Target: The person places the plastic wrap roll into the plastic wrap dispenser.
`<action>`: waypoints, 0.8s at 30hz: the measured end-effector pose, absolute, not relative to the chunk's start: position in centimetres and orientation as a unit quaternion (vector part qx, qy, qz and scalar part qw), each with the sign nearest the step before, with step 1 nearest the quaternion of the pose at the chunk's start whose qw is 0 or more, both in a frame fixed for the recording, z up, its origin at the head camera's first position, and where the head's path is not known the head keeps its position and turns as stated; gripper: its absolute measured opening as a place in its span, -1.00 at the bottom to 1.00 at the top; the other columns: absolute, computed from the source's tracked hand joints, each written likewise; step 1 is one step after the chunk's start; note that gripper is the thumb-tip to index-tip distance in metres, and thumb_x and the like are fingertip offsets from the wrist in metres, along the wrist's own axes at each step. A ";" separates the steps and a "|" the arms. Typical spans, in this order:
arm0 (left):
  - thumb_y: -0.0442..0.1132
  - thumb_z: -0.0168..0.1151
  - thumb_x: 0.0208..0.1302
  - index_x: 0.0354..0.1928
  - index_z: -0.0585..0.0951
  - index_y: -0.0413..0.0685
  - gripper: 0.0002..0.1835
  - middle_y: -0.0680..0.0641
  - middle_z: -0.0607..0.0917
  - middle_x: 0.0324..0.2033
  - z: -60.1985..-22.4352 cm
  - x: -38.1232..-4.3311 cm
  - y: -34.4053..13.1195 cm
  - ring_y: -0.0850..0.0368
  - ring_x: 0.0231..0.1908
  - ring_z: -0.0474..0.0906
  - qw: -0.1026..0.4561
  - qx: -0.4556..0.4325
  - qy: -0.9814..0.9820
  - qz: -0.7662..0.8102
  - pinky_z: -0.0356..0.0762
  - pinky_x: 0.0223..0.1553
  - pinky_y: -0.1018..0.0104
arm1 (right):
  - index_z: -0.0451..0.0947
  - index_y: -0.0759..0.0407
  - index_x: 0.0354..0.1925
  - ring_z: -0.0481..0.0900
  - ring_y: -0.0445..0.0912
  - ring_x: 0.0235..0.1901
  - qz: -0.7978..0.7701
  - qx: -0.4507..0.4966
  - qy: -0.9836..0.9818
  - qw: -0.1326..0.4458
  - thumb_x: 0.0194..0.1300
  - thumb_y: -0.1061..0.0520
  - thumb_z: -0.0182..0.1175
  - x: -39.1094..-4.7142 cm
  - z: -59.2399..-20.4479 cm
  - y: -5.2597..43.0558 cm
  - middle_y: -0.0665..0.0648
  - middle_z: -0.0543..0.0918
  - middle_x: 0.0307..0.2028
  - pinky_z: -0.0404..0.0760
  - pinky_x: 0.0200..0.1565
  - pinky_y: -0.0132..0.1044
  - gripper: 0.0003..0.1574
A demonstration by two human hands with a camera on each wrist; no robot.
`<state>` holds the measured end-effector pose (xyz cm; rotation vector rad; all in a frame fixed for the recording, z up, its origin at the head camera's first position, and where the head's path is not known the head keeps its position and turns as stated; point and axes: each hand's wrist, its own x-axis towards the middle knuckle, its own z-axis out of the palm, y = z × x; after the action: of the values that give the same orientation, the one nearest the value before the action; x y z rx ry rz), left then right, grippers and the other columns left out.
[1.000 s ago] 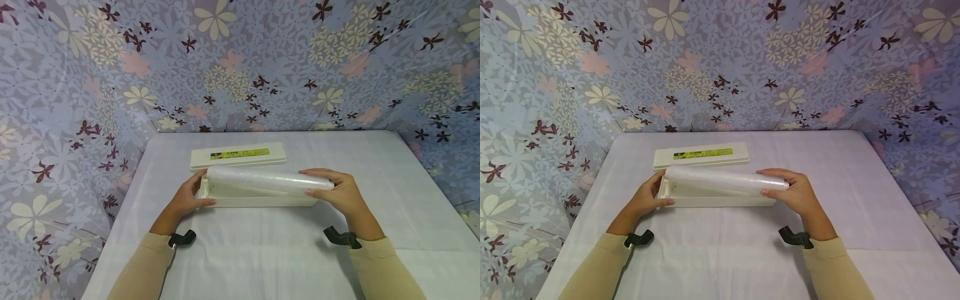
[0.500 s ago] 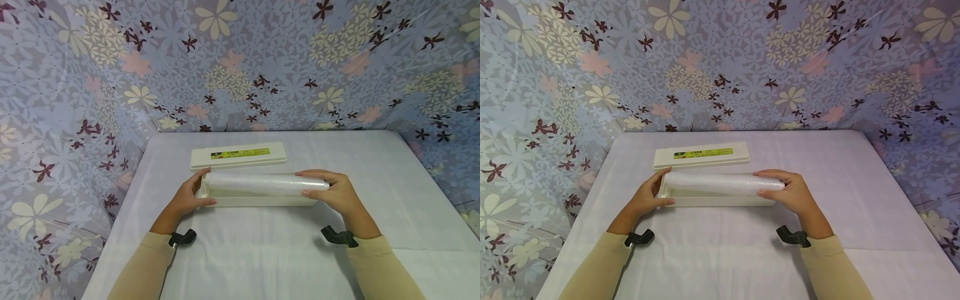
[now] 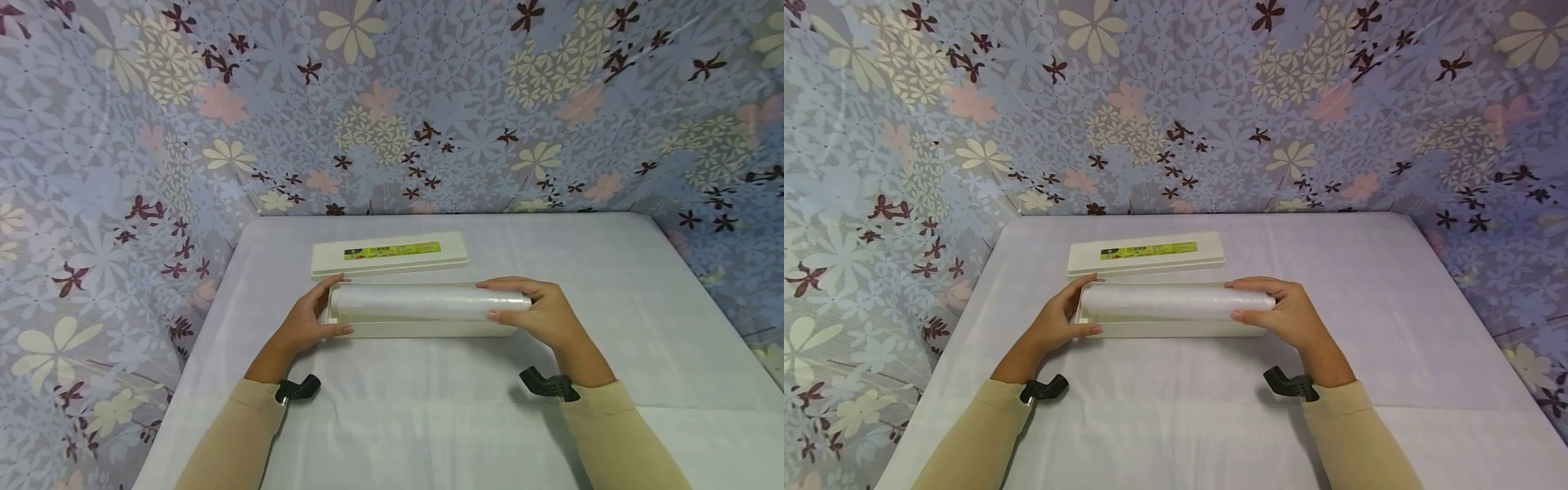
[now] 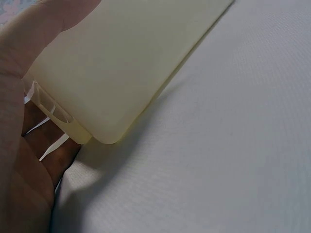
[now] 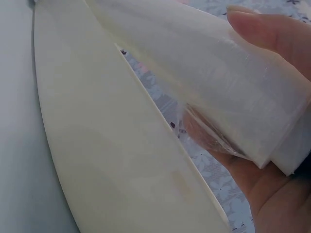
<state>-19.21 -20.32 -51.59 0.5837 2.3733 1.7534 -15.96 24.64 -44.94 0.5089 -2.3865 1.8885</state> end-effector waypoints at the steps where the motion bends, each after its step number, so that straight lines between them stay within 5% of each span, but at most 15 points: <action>1: -0.31 0.72 0.04 0.62 0.28 0.10 0.12 0.03 0.42 0.45 -51.6 -19.2 -20.3 0.00 0.39 0.40 0.067 0.193 0.788 0.581 0.40 0.33 -0.08 | 0.76 0.29 0.10 0.70 0.03 0.02 0.613 0.166 -0.772 0.027 0.08 0.38 0.62 -16.0 -45.0 24.6 0.18 0.71 0.15 0.73 -0.15 -0.24 -0.43; 12: -0.35 0.72 0.03 0.62 0.28 0.03 0.12 0.02 0.41 0.45 -51.5 -19.2 -20.3 0.02 0.42 0.36 0.065 0.202 0.783 0.585 0.34 0.37 0.02 | 0.77 0.29 0.09 0.70 0.05 0.02 0.617 0.169 -0.768 0.018 0.09 0.38 0.62 -16.3 -45.5 24.4 0.40 0.64 0.19 0.74 -0.17 -0.21 -0.44; 20: -0.34 0.72 0.03 0.62 0.29 0.04 0.12 0.03 0.41 0.46 -51.4 -19.2 -20.3 0.05 0.46 0.29 0.066 0.195 0.789 0.580 0.22 0.44 0.02 | 0.77 0.27 0.09 0.70 0.04 0.03 0.613 0.162 -0.773 0.016 0.08 0.37 0.63 -16.5 -45.6 24.3 0.22 0.71 0.15 0.74 -0.17 -0.21 -0.45; 24: -0.35 0.72 0.03 0.61 0.29 0.04 0.12 0.03 0.43 0.45 -51.4 -19.2 -20.3 0.05 0.43 0.33 0.065 0.198 0.786 0.582 0.29 0.41 0.00 | 0.77 0.28 0.09 0.70 0.03 0.03 0.615 0.168 -0.771 0.014 0.09 0.36 0.62 -16.6 -45.7 24.3 0.29 0.69 0.17 0.74 -0.16 -0.23 -0.45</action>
<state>-19.22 -20.29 -51.43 0.5962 2.3731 1.7556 -16.65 24.33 -45.72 0.5228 -2.3997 1.9138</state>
